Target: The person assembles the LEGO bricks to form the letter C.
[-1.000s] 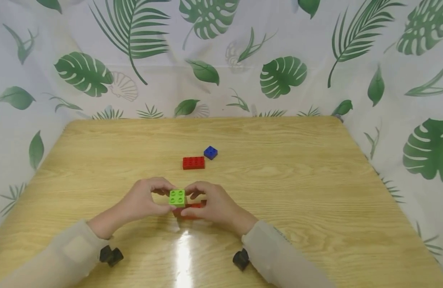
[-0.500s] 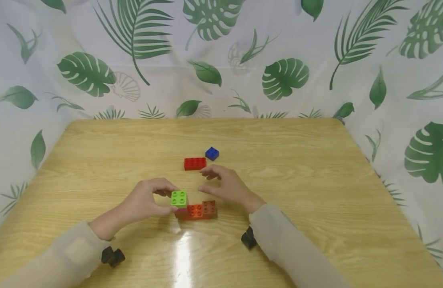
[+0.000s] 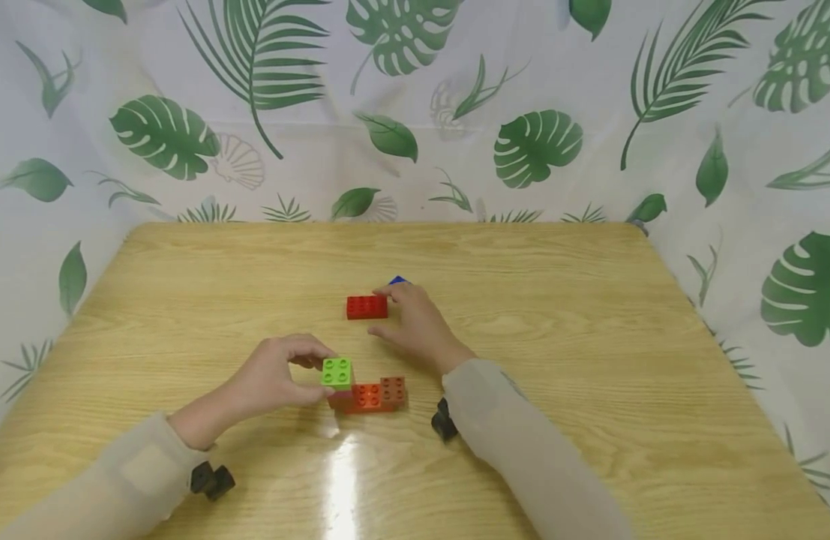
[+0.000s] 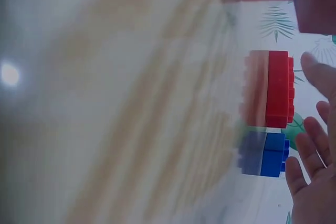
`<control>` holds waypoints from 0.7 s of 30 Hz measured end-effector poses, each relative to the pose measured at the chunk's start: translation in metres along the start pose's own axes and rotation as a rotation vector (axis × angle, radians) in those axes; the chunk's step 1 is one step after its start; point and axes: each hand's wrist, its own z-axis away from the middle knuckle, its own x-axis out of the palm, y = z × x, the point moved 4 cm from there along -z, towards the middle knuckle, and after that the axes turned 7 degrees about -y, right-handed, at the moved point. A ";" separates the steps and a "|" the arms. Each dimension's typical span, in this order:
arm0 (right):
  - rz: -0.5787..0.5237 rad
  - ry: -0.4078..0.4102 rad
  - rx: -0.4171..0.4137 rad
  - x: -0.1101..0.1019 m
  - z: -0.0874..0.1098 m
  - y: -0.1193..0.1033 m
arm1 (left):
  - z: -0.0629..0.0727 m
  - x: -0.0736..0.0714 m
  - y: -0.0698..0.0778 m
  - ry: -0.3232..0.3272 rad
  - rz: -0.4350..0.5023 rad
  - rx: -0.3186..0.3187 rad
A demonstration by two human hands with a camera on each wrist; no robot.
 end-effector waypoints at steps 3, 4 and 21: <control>0.018 -0.003 0.010 0.001 -0.007 0.000 | 0.000 0.000 0.000 0.002 -0.003 -0.005; 0.020 -0.008 0.021 0.002 -0.009 0.000 | 0.000 0.000 0.000 0.002 -0.002 -0.008; 0.099 -0.106 0.124 0.016 -0.026 -0.003 | 0.000 0.000 0.001 0.003 0.024 0.004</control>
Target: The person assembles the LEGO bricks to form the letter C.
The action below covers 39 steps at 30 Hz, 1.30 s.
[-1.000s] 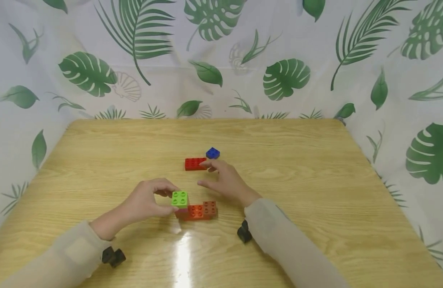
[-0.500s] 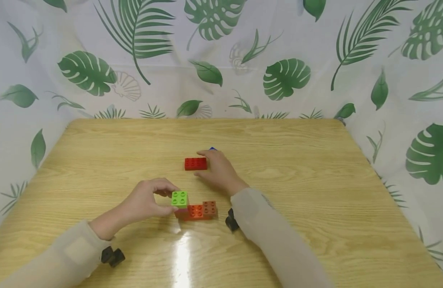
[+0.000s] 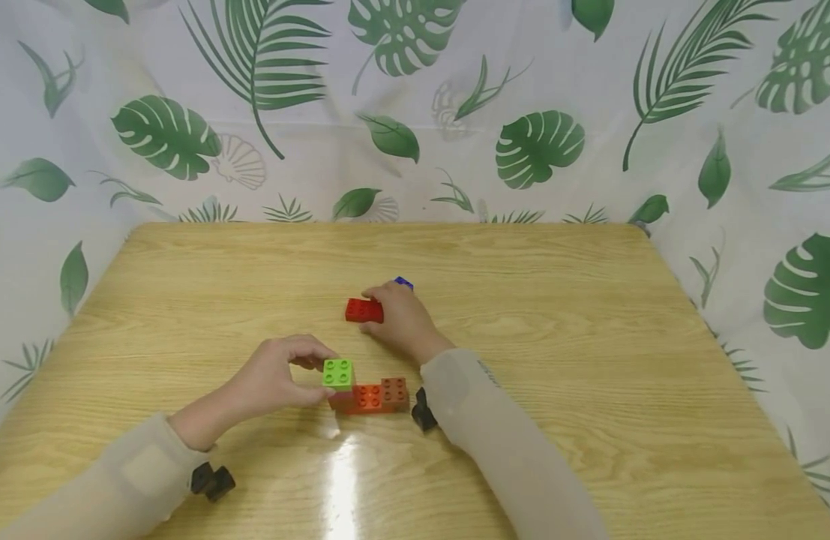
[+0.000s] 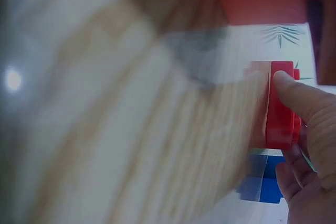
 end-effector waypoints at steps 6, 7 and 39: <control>0.004 -0.028 0.011 0.001 0.003 0.004 | 0.000 0.000 0.002 -0.004 0.003 -0.002; -0.003 -0.023 0.006 0.001 0.003 0.005 | -0.001 0.000 0.002 -0.005 0.002 -0.003; -0.257 0.113 -0.419 -0.046 0.089 -0.040 | 0.000 -0.003 0.001 -0.010 -0.012 0.008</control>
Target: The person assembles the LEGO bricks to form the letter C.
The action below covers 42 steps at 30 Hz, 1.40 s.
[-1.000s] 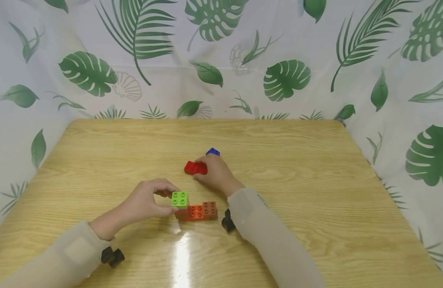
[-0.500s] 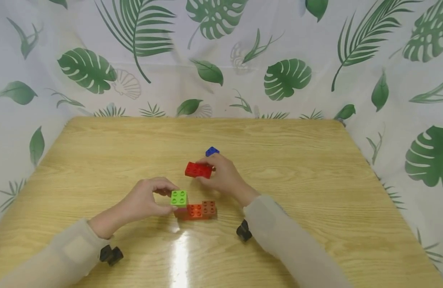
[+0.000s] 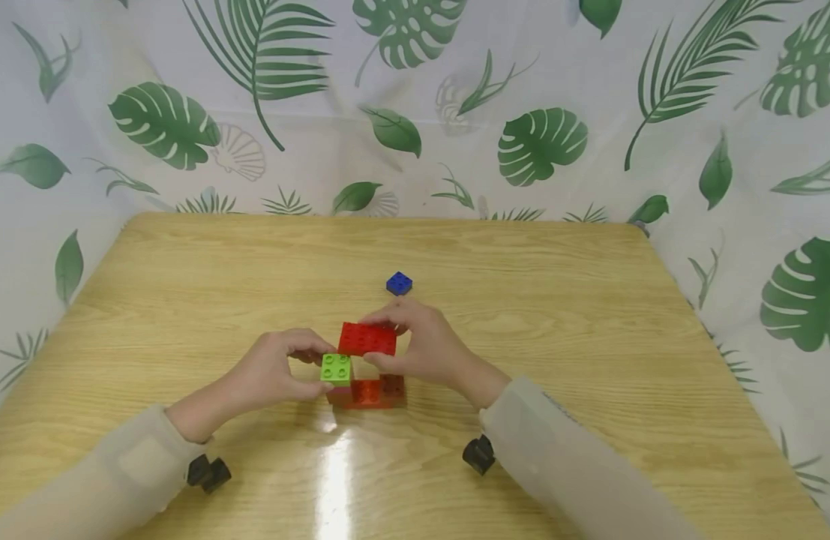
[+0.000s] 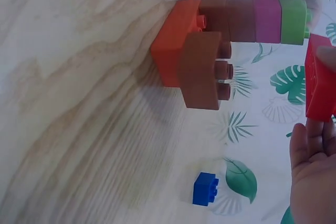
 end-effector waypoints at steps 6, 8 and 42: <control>-0.053 -0.075 -0.032 -0.001 0.003 -0.011 | 0.000 -0.001 0.000 0.002 -0.013 -0.002; -0.046 -0.090 -0.039 -0.002 0.004 -0.013 | 0.000 0.000 0.000 0.000 -0.015 -0.005; 0.216 -0.333 0.062 -0.008 -0.007 -0.039 | 0.000 0.002 0.003 -0.011 -0.025 -0.039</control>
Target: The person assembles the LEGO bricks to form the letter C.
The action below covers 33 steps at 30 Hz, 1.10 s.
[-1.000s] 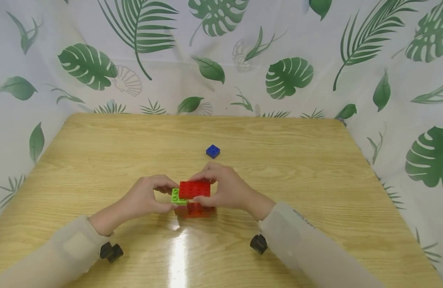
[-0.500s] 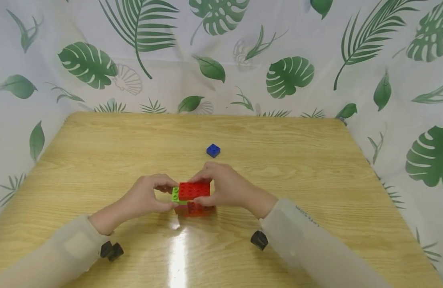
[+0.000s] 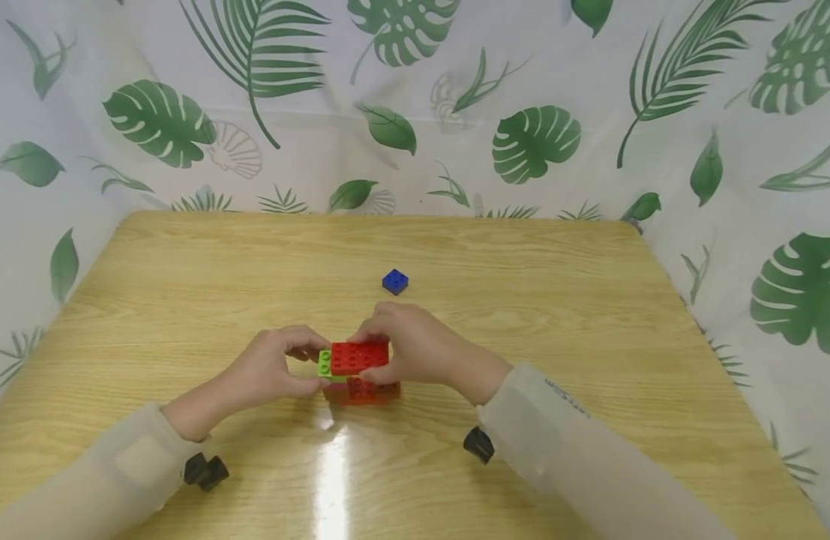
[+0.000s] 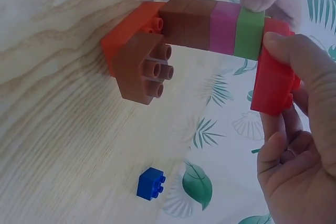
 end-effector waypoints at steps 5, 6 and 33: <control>-0.002 0.005 -0.002 -0.001 -0.001 0.000 | -0.001 -0.001 0.004 -0.011 0.010 0.008; -0.003 0.007 -0.006 -0.001 -0.001 0.000 | -0.001 -0.001 0.005 -0.003 0.021 0.012; -0.062 0.149 -0.032 0.016 0.010 0.010 | -0.001 0.019 0.002 0.296 0.287 0.122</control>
